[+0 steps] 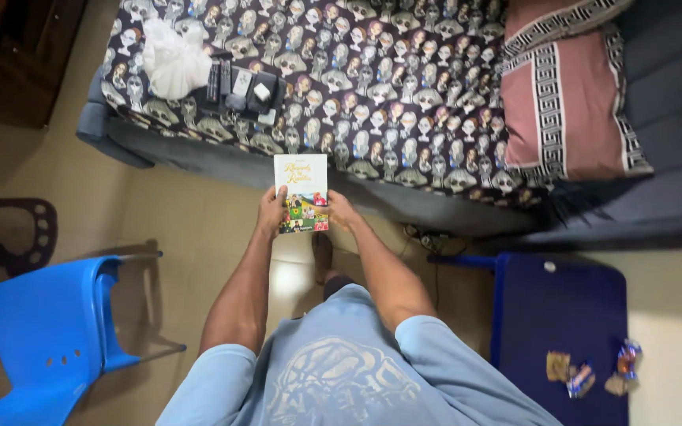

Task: Organizing a bedroom by folding linens, moving furniture, and arranging items on a table.

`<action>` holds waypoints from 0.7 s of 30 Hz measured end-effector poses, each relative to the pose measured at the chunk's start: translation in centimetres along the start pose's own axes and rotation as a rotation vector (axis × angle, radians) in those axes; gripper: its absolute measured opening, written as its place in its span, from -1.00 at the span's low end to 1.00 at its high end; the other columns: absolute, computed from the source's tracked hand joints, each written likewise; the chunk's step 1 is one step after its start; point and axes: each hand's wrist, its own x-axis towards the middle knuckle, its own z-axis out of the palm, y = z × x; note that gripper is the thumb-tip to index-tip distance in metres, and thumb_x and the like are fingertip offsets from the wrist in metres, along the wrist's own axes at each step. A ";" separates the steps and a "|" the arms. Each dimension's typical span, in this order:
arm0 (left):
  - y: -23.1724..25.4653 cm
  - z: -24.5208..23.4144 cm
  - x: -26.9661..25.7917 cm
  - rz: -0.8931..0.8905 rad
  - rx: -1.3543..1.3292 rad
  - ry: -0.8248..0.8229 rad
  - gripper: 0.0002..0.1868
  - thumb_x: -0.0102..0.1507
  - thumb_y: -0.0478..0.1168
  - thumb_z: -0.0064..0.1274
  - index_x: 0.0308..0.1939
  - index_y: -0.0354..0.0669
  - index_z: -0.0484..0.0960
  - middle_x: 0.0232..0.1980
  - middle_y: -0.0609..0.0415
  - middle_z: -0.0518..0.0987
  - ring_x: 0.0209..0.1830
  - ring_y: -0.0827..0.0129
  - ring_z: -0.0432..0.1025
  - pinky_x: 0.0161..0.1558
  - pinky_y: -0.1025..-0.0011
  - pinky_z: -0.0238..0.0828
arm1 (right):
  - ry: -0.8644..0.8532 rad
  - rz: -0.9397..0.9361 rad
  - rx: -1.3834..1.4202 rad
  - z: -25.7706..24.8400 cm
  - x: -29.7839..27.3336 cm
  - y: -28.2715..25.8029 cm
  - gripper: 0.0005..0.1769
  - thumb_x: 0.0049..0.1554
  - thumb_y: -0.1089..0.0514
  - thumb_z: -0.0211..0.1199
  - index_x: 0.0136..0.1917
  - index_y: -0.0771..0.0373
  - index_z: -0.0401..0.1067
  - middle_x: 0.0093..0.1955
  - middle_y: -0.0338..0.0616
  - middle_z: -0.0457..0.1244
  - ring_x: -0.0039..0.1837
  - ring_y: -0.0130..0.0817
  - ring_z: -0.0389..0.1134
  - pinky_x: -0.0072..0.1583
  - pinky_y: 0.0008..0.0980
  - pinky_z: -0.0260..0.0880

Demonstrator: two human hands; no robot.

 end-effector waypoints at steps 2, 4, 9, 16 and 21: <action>1.6 0.7 3.2 -0.028 0.006 0.024 -0.78 0.44 -0.01 0.00 -0.11 -0.05 0.56 -0.42 0.17 0.32 -0.72 0.51 0.33 -0.72 0.59 0.30 | -0.009 0.033 -0.007 -0.5 2.6 -2.8 -0.50 0.01 0.46 0.25 0.17 0.07 0.37 -0.17 -0.39 0.22 -0.14 -0.51 0.35 -0.19 -0.53 0.47; 2.9 2.3 7.0 -0.049 0.016 0.034 -0.78 0.44 -0.02 -0.02 -0.10 -0.06 0.56 -0.42 0.16 0.33 -0.70 0.53 0.32 -0.71 0.61 0.28 | -0.009 0.054 -0.010 -2.2 5.7 -5.2 -0.42 -0.02 0.55 0.13 0.19 0.05 0.35 -0.16 -0.40 0.17 -0.16 -0.50 0.28 -0.19 -0.59 0.43; 4.7 4.6 14.7 -0.101 0.126 0.043 -0.76 0.39 0.03 0.11 0.00 0.03 0.62 -0.28 0.04 0.49 -0.45 0.41 0.45 -0.50 0.46 0.47 | 0.086 0.136 -0.086 -7.8 17.1 -2.6 -0.26 -0.04 0.51 0.27 0.34 -0.03 0.39 -0.05 -0.27 0.13 -0.03 -0.35 0.29 0.02 -0.22 0.54; -2.7 3.4 26.9 -0.195 0.138 -0.015 -0.52 0.22 -0.30 0.33 0.18 -0.10 0.50 -0.01 -0.10 0.58 -0.19 0.21 0.49 -0.25 0.29 0.61 | 0.248 0.060 -0.027 -9.6 24.3 -1.8 -0.30 -0.01 0.52 0.36 0.37 0.13 0.39 -0.04 -0.15 0.14 -0.12 -0.34 0.28 -0.22 -0.29 0.57; -2.9 3.6 30.2 -0.340 0.067 -0.045 -0.49 0.24 -0.38 0.24 0.28 -0.22 0.51 0.07 -0.14 0.50 -0.08 0.10 0.47 -0.17 0.08 0.64 | 0.416 0.021 0.023 -10.1 28.3 -1.9 -0.34 -0.02 0.52 0.33 0.32 0.14 0.40 -0.16 -0.38 0.09 -0.16 -0.49 0.17 -0.19 -0.53 0.41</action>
